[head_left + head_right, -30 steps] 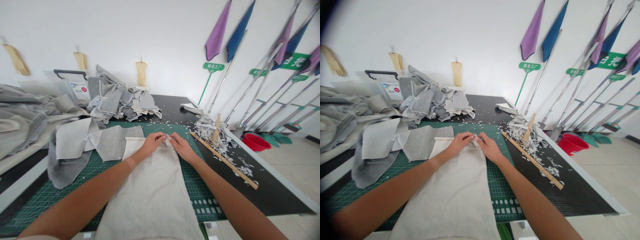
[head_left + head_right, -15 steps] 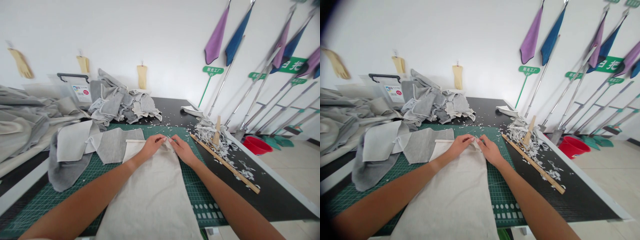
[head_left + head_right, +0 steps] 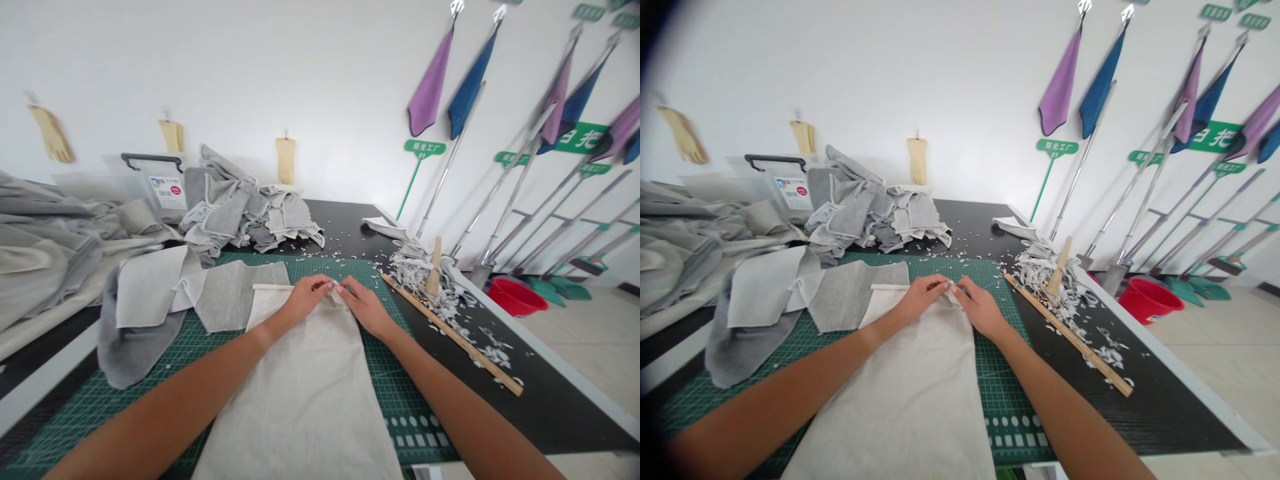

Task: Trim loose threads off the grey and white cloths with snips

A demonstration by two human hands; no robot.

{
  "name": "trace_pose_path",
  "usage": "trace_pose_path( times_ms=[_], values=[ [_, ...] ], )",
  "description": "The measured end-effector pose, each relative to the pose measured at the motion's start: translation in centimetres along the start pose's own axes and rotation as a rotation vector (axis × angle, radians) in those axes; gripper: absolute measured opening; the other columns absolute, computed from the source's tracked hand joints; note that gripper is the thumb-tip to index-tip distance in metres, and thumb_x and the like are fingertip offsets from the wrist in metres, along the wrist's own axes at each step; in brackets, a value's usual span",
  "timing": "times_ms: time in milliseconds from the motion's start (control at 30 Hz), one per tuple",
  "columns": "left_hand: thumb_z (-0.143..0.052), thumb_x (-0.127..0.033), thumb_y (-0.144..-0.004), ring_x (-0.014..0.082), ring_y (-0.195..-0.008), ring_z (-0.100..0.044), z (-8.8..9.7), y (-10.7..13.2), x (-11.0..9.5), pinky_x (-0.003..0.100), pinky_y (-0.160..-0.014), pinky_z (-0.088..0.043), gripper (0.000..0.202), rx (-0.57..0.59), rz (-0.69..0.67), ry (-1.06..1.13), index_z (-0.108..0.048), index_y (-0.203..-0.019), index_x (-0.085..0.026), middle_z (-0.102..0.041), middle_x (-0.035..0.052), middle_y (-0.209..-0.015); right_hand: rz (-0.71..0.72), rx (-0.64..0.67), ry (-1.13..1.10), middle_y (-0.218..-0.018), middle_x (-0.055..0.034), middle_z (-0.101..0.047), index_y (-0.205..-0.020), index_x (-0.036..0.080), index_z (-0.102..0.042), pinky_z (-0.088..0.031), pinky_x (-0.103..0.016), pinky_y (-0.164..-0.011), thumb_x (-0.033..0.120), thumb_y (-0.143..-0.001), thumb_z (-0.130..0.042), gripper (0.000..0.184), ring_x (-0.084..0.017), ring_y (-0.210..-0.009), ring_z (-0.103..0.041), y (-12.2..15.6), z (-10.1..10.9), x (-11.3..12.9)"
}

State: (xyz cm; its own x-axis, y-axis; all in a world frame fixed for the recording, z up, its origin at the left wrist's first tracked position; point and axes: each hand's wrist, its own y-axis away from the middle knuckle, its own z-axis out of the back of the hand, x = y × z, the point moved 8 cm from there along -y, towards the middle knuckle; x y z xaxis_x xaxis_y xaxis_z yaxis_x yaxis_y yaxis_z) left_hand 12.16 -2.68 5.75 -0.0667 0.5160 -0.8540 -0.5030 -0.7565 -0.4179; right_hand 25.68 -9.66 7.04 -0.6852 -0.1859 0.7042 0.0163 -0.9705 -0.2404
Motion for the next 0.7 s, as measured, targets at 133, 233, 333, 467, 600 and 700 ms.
trace_pose_path(
  times_ms=[133, 233, 333, 467, 600, 700],
  values=[
    [-0.055, -0.033, -0.091, 0.0186, -0.087, -0.064, -0.08, 0.01, -0.18, 0.027, -0.08, -0.046, 0.025, 0.017, 0.003, 0.003, -0.074, -0.094, -0.018, -0.074, 0.0035, -0.093, 0.011, 0.008, -0.01, -0.065, 0.0066, -0.051, -0.095, 0.026, -0.055, -0.032, -0.025, -0.058, 0.058, -0.099, -0.04, 0.036, -0.014, -0.061, -0.05, 0.05, -0.02, 0.19],
    [-0.055, -0.033, -0.091, 0.0185, -0.086, -0.063, -0.08, 0.05, -0.32, 0.027, -0.079, -0.045, 0.025, 0.025, 0.009, -0.001, -0.074, -0.094, -0.017, -0.073, 0.0036, -0.092, 0.019, 0.011, -0.008, -0.066, 0.0063, -0.052, -0.095, 0.026, -0.055, -0.033, -0.025, -0.059, 0.058, -0.099, -0.039, 0.036, -0.015, -0.063, -0.051, 0.06, -0.02, 0.3],
    [-0.055, -0.033, -0.091, 0.0185, -0.086, -0.063, -0.06, 0.1, -0.46, 0.026, -0.078, -0.045, 0.024, 0.028, 0.015, -0.002, -0.074, -0.092, -0.017, -0.073, 0.0036, -0.092, 0.018, 0.02, 0.0, -0.065, 0.0062, -0.051, -0.095, 0.026, -0.055, -0.033, -0.025, -0.059, 0.058, -0.1, -0.038, 0.036, -0.015, -0.062, -0.051, 0.06, -0.1, 0.33],
    [-0.055, -0.032, -0.09, 0.0183, -0.085, -0.063, -0.05, 0.16, -0.58, 0.026, -0.077, -0.045, 0.024, 0.027, 0.017, -0.005, -0.073, -0.091, -0.017, -0.073, 0.0033, -0.09, 0.026, 0.025, 0.023, -0.066, 0.006, -0.052, -0.096, 0.026, -0.054, -0.032, -0.025, -0.059, 0.057, -0.101, -0.037, 0.035, -0.016, -0.062, -0.052, 0.11, -0.17, 0.48],
    [-0.055, -0.033, -0.09, 0.0177, -0.083, -0.061, -0.09, 0.22, -0.58, 0.026, -0.076, -0.044, 0.024, 0.028, 0.016, 0.004, -0.072, -0.087, -0.017, -0.072, 0.0026, -0.087, 0.032, 0.033, 0.039, -0.067, 0.0053, -0.052, -0.095, 0.026, -0.052, -0.033, -0.025, -0.059, 0.056, -0.102, -0.035, 0.035, -0.016, -0.063, -0.053, 0.1, -0.46, 0.39],
    [-0.056, -0.038, -0.091, 0.0175, -0.081, -0.061, -0.13, 0.29, -0.52, 0.026, -0.075, -0.044, 0.027, 0.034, 0.023, 0.022, -0.071, -0.086, -0.017, -0.07, 0.0021, -0.085, 0.049, 0.009, 0.036, -0.07, 0.0035, -0.053, -0.087, 0.025, -0.048, -0.034, -0.026, -0.061, 0.053, -0.103, -0.03, 0.037, -0.017, -0.064, -0.053, -0.04, -0.66, 0.14]
  ],
)
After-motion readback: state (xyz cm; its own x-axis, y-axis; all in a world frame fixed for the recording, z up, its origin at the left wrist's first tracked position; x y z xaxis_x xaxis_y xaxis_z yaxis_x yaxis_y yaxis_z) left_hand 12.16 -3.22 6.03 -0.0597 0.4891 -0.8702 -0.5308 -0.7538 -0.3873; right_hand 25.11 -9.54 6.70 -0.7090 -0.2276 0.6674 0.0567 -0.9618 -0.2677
